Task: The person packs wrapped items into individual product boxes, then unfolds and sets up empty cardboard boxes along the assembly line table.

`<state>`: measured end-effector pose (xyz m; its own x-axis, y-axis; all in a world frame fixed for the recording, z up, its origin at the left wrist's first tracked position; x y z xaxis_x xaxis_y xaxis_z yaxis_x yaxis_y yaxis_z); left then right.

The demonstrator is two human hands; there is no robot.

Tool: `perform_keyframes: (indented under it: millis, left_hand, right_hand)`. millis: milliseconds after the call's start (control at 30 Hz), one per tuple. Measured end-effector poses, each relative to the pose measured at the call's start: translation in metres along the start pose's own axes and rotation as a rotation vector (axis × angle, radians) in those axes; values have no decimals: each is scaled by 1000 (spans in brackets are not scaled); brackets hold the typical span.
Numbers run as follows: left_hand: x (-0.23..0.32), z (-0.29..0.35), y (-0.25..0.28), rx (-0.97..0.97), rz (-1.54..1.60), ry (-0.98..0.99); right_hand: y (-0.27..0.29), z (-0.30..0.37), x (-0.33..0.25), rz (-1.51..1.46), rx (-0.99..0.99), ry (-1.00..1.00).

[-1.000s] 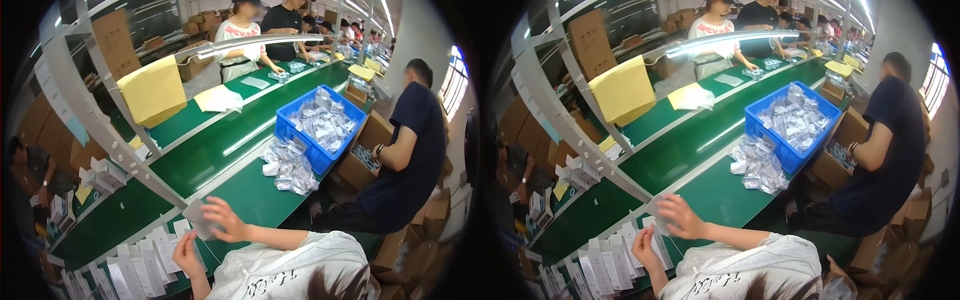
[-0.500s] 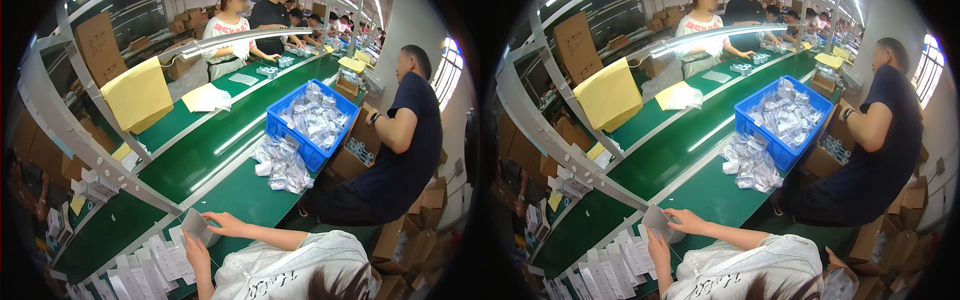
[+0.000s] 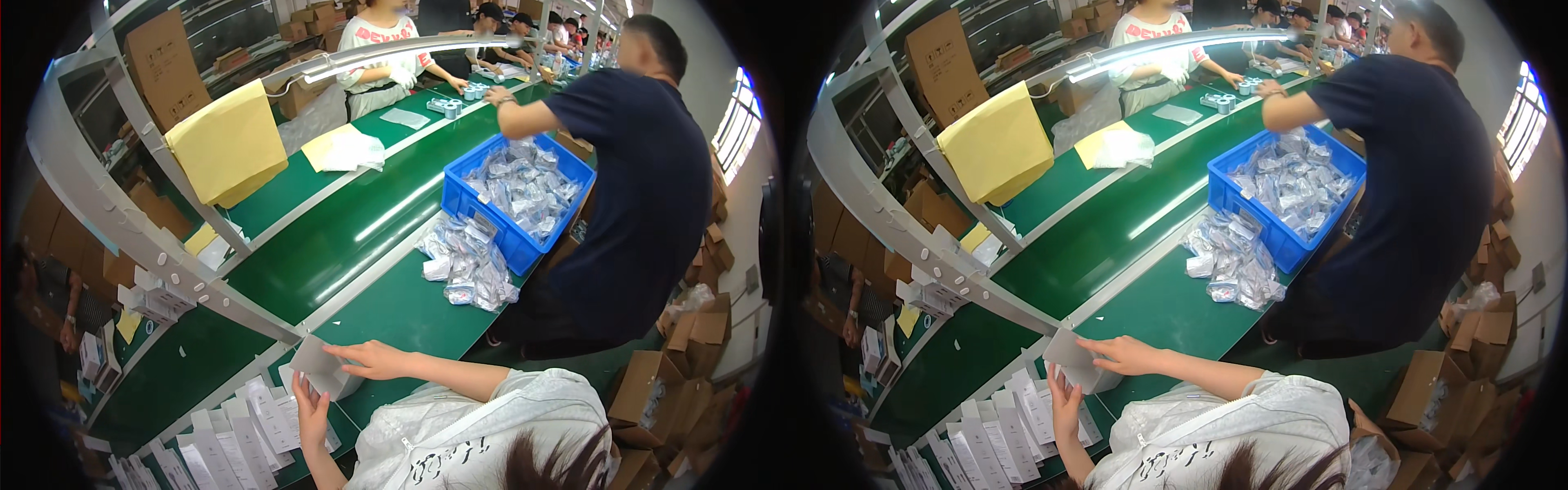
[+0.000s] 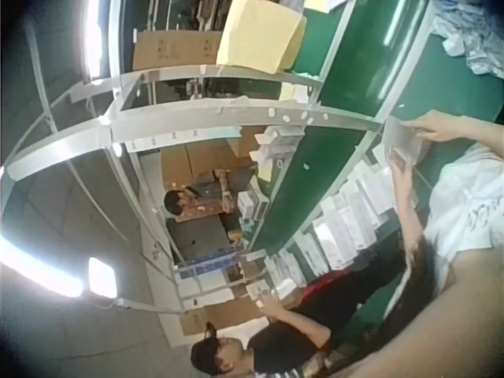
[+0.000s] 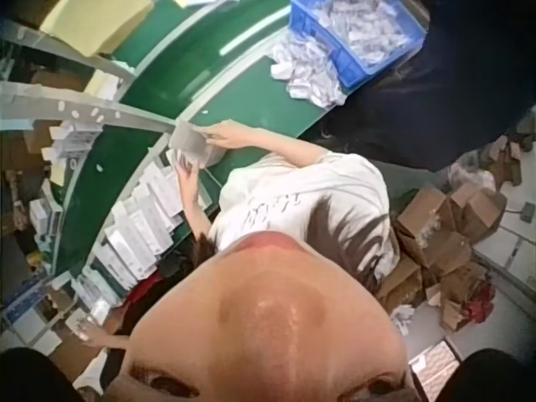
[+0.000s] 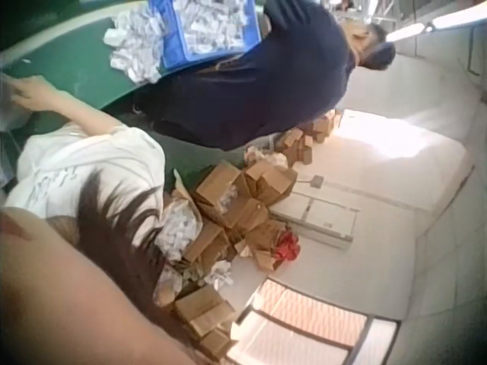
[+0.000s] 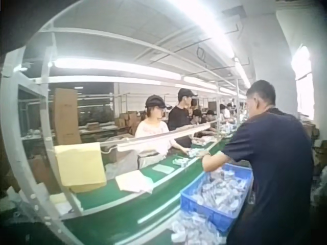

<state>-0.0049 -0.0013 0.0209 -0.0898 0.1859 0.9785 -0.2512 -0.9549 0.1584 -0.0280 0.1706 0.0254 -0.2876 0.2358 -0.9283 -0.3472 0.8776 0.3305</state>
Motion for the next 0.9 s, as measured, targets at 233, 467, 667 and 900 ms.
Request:
perform_keyframes:
  millis: [233, 467, 667, 900]
  left_hand:
    - [-14, 2, 3, -40, -67, -113]
    - [-11, -1, 6, -107, -153, -150]
    - [-16, -1, 6, -69, -177, -154]
    - [-1, 3, 6, 171, -320, -177]
  right_hand:
    - [6, -3, 1, -59, -49, 0]
    - [5, -4, 1, -18, 36, 191]
    - [5, -2, 0, -3, 43, 137]
    - [5, -4, 3, -21, -11, 69]
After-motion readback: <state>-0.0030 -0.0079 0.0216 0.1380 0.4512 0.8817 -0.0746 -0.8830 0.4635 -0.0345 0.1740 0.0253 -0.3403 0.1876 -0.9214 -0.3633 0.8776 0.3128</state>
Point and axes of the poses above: each hand's wrist, its own z-axis away from the middle knuckle, its own y-axis out of the back of the hand, x = y × z, the point moved 5 cm from there along -z, towards the middle knuckle, and after that the axes turned 13 degrees about -z, right-handed, at the moved point
